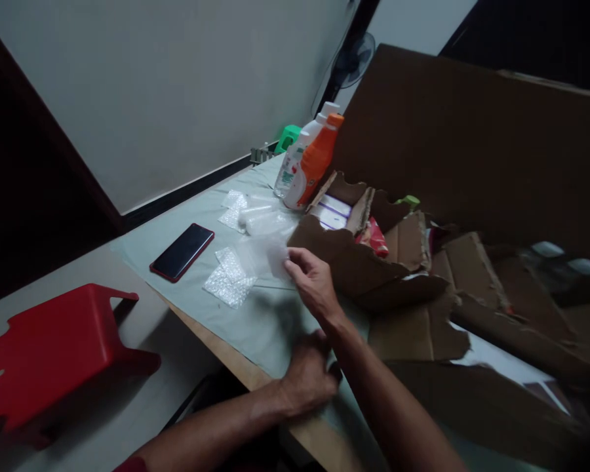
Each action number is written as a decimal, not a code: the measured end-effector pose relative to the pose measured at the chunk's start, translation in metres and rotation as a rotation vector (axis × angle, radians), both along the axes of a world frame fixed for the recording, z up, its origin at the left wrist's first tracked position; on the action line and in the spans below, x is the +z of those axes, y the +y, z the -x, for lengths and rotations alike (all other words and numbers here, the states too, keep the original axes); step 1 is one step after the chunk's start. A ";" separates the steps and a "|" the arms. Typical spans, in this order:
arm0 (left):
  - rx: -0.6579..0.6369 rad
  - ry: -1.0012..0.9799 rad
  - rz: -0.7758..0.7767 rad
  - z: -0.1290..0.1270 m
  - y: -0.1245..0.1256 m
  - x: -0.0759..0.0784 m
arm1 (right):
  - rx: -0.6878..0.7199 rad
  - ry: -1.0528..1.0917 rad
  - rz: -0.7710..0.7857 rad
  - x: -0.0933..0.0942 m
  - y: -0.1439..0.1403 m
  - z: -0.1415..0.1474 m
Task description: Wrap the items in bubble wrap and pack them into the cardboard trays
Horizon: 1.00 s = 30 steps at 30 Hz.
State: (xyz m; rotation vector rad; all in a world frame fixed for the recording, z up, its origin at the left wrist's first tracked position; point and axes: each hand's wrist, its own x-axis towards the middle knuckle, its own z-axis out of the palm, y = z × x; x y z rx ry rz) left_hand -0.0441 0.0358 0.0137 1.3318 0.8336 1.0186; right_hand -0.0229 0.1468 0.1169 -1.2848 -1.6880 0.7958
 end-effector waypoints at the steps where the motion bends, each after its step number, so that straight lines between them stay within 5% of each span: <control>1: 0.047 -0.024 0.038 0.002 0.003 0.002 | -0.020 0.148 0.062 0.001 -0.013 -0.013; 6: 0.199 -0.374 0.364 0.026 0.008 0.015 | -0.175 0.539 0.228 -0.004 -0.076 -0.063; 13: 0.089 -0.413 0.391 0.057 -0.021 0.033 | -0.224 0.628 0.453 -0.036 -0.141 -0.107; 17: 0.209 -0.122 0.329 0.047 -0.025 0.032 | -0.276 0.557 0.447 -0.058 -0.146 -0.113; 21: 0.208 -0.103 0.278 0.050 -0.022 0.043 | -0.259 0.407 0.359 -0.068 -0.138 -0.104; 26: 0.355 -0.101 0.270 0.085 -0.010 0.060 | -0.306 0.334 0.315 -0.075 -0.124 -0.095; 30: 0.512 -0.042 0.262 0.118 0.009 0.055 | -0.348 0.339 0.304 -0.074 -0.117 -0.094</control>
